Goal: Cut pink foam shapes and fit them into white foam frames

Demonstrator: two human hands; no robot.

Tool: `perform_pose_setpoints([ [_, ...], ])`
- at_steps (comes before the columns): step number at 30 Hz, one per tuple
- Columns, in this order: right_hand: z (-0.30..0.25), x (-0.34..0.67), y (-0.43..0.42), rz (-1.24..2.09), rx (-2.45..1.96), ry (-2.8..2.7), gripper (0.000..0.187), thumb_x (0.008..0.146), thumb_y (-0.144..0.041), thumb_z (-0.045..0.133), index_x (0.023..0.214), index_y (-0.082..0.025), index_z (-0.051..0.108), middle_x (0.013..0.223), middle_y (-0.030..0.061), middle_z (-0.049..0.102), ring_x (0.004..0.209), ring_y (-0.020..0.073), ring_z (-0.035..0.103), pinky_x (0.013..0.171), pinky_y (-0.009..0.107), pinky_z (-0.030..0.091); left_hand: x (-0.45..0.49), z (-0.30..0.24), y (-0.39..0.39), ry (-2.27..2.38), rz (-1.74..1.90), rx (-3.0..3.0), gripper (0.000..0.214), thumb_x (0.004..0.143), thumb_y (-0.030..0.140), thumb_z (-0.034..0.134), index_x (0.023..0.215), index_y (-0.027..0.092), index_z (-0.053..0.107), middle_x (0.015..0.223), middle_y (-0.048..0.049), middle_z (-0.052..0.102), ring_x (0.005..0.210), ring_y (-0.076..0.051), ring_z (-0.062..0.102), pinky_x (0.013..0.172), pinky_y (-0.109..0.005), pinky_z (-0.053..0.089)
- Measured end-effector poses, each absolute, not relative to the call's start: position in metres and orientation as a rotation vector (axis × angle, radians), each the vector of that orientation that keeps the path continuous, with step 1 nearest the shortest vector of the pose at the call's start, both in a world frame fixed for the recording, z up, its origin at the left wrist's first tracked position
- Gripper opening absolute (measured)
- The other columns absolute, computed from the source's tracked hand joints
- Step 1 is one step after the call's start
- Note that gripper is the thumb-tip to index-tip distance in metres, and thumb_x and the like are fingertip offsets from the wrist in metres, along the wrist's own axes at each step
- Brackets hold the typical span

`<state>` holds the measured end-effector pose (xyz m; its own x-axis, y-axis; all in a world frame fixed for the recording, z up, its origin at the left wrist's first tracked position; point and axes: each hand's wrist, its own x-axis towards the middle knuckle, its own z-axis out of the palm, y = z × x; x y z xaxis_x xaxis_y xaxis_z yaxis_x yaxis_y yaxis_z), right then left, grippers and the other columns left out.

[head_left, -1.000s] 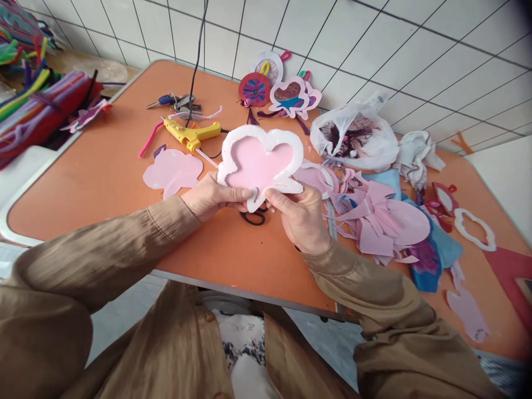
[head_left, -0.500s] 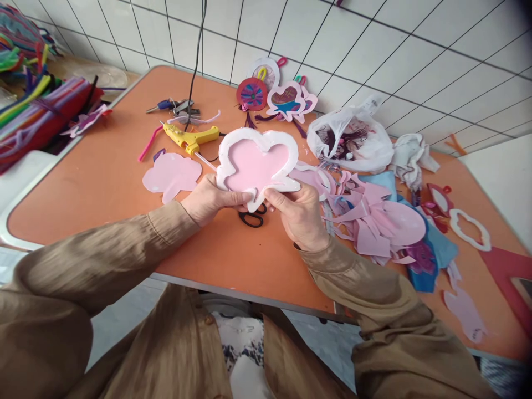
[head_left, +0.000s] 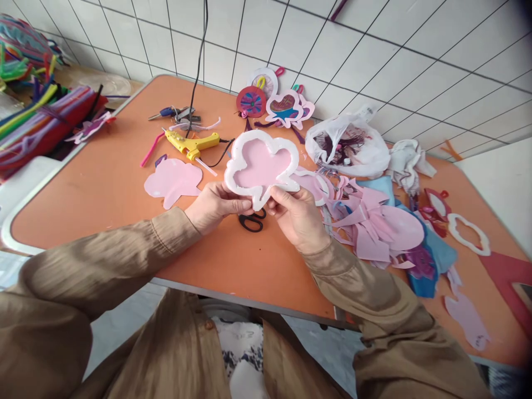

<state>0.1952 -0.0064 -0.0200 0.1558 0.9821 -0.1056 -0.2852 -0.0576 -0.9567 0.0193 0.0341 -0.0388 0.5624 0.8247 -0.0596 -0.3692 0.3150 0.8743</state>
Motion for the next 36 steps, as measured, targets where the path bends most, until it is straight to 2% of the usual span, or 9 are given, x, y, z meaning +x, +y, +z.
perform_pose_setpoints([
  [4,-0.022,0.195,-0.005,1.378,-1.100,-0.737,0.035,0.057,-0.035,0.094,0.067,-0.020,0.064,0.061,-0.0044,0.059,0.057,0.0090,0.049,0.049,0.023,0.039,0.020,-0.040,0.034,0.583,0.857,0.868,0.034,0.054,0.031,0.102,0.080,0.017,0.085,0.082,-0.0069,0.082,0.072,-0.017,0.076,0.070,-0.026,0.064],
  [11,-0.022,0.194,-0.006,1.403,-1.074,-0.720,0.035,0.056,-0.036,0.095,0.066,-0.019,0.066,0.058,-0.0050,0.058,0.056,0.0078,0.049,0.049,0.021,0.039,0.021,-0.040,0.035,0.581,0.841,0.879,0.036,0.054,0.032,0.103,0.080,0.016,0.084,0.082,-0.0056,0.082,0.072,-0.016,0.076,0.071,-0.025,0.063],
  [14,-0.021,0.194,-0.007,1.308,-1.118,-0.811,0.031,0.061,-0.036,0.092,0.065,-0.019,0.066,0.057,-0.0047,0.058,0.054,0.0079,0.049,0.048,0.022,0.037,0.020,-0.040,0.036,0.566,0.837,0.884,0.036,0.054,0.034,0.102,0.081,0.017,0.084,0.080,-0.0047,0.081,0.071,-0.016,0.076,0.070,-0.025,0.063],
  [19,-0.017,0.192,-0.010,1.161,-1.155,-1.011,0.028,0.068,-0.037,0.085,0.065,-0.018,0.064,0.058,-0.0042,0.058,0.051,0.0074,0.047,0.050,0.025,0.039,0.018,-0.037,0.038,0.544,0.789,0.823,0.045,0.055,0.048,0.100,0.078,0.014,0.081,0.075,-0.0079,0.079,0.066,-0.017,0.074,0.063,-0.025,0.063],
  [25,-0.016,0.190,-0.011,1.095,-1.174,-1.072,0.024,0.068,-0.033,0.082,0.064,-0.018,0.064,0.056,-0.0036,0.057,0.052,0.0088,0.049,0.050,0.025,0.042,0.021,-0.032,0.036,0.627,0.808,0.848,0.044,0.049,0.037,0.103,0.078,0.013,0.081,0.076,-0.0075,0.080,0.065,-0.017,0.074,0.060,-0.024,0.062],
  [30,-0.017,0.192,-0.012,1.120,-1.180,-1.095,0.025,0.069,-0.036,0.083,0.067,-0.019,0.065,0.058,-0.0029,0.059,0.054,0.0092,0.050,0.051,0.025,0.043,0.022,-0.031,0.034,0.673,0.887,0.925,0.043,0.048,0.036,0.103,0.075,0.013,0.079,0.072,-0.0061,0.078,0.062,-0.017,0.072,0.060,-0.027,0.063],
  [33,-0.019,0.196,-0.011,1.167,-1.126,-1.110,0.028,0.074,-0.042,0.082,0.069,-0.019,0.067,0.061,-0.0005,0.063,0.056,0.0106,0.053,0.053,0.026,0.043,0.021,-0.030,0.035,0.712,0.920,0.964,0.043,0.051,0.039,0.102,0.073,0.012,0.078,0.069,-0.0063,0.076,0.058,-0.017,0.070,0.060,-0.030,0.064],
  [36,-0.024,0.203,-0.009,1.171,-1.098,-1.169,0.031,0.083,-0.050,0.070,0.079,-0.019,0.071,0.071,0.0040,0.071,0.061,0.0150,0.062,0.056,0.029,0.048,0.018,-0.028,0.037,0.737,0.968,0.960,0.044,0.052,0.041,0.101,0.075,0.012,0.078,0.070,-0.0060,0.076,0.060,-0.018,0.070,0.063,-0.034,0.066],
])
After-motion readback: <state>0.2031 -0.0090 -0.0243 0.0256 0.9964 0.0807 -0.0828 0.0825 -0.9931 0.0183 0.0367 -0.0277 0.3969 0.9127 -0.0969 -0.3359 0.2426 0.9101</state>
